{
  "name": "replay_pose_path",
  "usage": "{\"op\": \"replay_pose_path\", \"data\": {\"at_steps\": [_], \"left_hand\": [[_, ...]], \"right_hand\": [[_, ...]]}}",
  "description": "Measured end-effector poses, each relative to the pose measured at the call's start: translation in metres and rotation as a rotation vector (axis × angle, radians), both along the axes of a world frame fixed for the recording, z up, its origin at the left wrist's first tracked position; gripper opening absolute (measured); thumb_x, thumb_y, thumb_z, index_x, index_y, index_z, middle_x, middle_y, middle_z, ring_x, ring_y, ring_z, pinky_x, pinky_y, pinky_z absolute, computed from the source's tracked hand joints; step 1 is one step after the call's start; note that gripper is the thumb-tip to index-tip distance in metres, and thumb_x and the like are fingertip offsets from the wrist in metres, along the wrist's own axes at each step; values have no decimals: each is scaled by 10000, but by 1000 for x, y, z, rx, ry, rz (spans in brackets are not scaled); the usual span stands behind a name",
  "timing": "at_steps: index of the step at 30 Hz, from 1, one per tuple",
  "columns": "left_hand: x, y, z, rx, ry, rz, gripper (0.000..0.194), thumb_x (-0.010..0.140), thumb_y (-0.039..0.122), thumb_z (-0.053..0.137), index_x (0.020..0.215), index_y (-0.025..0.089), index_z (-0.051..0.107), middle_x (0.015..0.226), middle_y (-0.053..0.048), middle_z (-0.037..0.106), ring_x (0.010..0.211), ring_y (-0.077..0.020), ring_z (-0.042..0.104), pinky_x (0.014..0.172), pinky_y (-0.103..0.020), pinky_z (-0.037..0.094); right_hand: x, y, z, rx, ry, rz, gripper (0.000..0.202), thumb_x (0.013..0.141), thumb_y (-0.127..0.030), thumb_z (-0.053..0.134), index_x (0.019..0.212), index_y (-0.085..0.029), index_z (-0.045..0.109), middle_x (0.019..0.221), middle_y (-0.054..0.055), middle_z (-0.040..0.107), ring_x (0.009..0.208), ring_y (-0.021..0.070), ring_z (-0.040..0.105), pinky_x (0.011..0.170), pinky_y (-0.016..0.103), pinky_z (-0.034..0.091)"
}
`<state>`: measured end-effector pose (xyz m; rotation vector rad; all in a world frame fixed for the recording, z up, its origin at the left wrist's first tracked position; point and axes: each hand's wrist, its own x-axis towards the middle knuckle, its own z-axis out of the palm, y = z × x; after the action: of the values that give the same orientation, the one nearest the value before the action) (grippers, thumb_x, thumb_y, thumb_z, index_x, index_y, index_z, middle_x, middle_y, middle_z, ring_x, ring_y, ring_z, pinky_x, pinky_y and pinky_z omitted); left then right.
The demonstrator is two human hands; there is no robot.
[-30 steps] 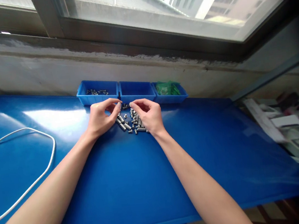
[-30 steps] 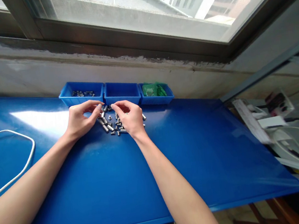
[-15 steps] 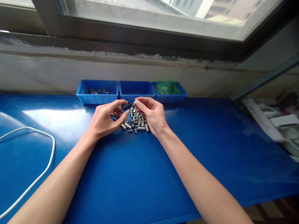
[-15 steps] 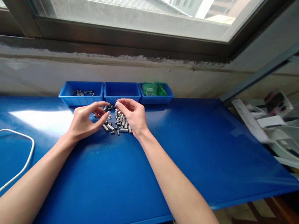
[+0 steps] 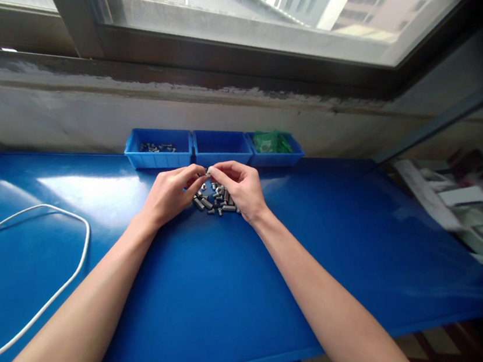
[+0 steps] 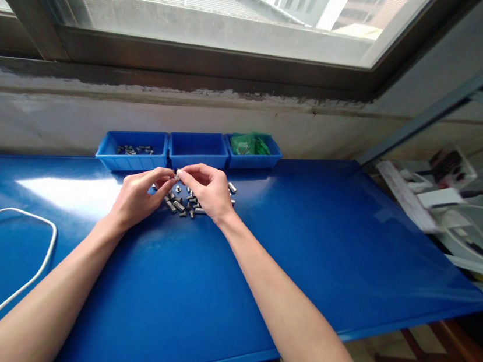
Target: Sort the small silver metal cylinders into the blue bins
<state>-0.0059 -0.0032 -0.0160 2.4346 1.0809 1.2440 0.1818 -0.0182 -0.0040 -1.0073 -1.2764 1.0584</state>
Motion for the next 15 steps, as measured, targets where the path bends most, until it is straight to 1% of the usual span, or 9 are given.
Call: {"op": "replay_pose_path", "data": {"at_steps": [4, 6, 7, 9, 11, 13, 15], "left_hand": [[1, -1, 3, -22, -38, 42, 208, 999, 407, 600, 988, 222, 695, 814, -6, 755, 676, -133, 694, 668, -213, 505], [2, -1, 5, -31, -113, 95, 219, 979, 421, 622, 933, 217, 688, 783, -9, 750, 680, -142, 702, 671, -220, 520], [2, 0, 7, -39, -172, 131, 232, 971, 431, 631, 912, 213, 683, 775, -13, 749, 681, -145, 707, 678, -225, 530], [1, 2, 10, -77, -326, 208, 264, 962, 458, 642, 894, 204, 672, 773, -20, 749, 663, -146, 714, 672, -232, 548], [-2, 5, 12, -138, -493, 278, 293, 948, 487, 659, 893, 199, 661, 757, -21, 744, 619, -143, 711, 624, -231, 551], [-6, 11, 11, -201, -626, 332, 326, 925, 523, 684, 885, 202, 650, 725, -14, 735, 578, -143, 702, 571, -229, 546], [-10, 17, 8, -253, -713, 371, 362, 900, 566, 697, 875, 209, 644, 695, -7, 728, 552, -146, 694, 548, -234, 553]], "right_hand": [[-1, -2, 1, 26, -43, 19, 263, 846, -462, 768, 955, -223, 784, 967, 25, 806, 903, 193, 762, 879, 328, 602], [1, -3, 2, 59, -128, -2, 256, 891, -455, 717, 989, -226, 778, 988, 28, 807, 927, 201, 762, 876, 329, 598], [3, -3, 2, 90, -210, -33, 243, 911, -443, 694, 984, -226, 776, 980, 28, 807, 915, 202, 759, 868, 331, 593], [7, -4, 2, 189, -444, -116, 201, 943, -384, 653, 951, -223, 773, 957, 35, 804, 886, 207, 743, 866, 344, 577], [12, -4, 2, 303, -696, -180, 168, 952, -299, 628, 930, -214, 771, 966, 54, 802, 907, 227, 722, 895, 372, 552], [16, -4, 2, 368, -877, -189, 159, 950, -242, 615, 940, -206, 770, 995, 72, 800, 968, 250, 701, 933, 398, 528], [18, -4, 1, 367, -971, -168, 155, 949, -233, 618, 942, -205, 770, 1006, 79, 797, 995, 259, 685, 941, 407, 517]]}}
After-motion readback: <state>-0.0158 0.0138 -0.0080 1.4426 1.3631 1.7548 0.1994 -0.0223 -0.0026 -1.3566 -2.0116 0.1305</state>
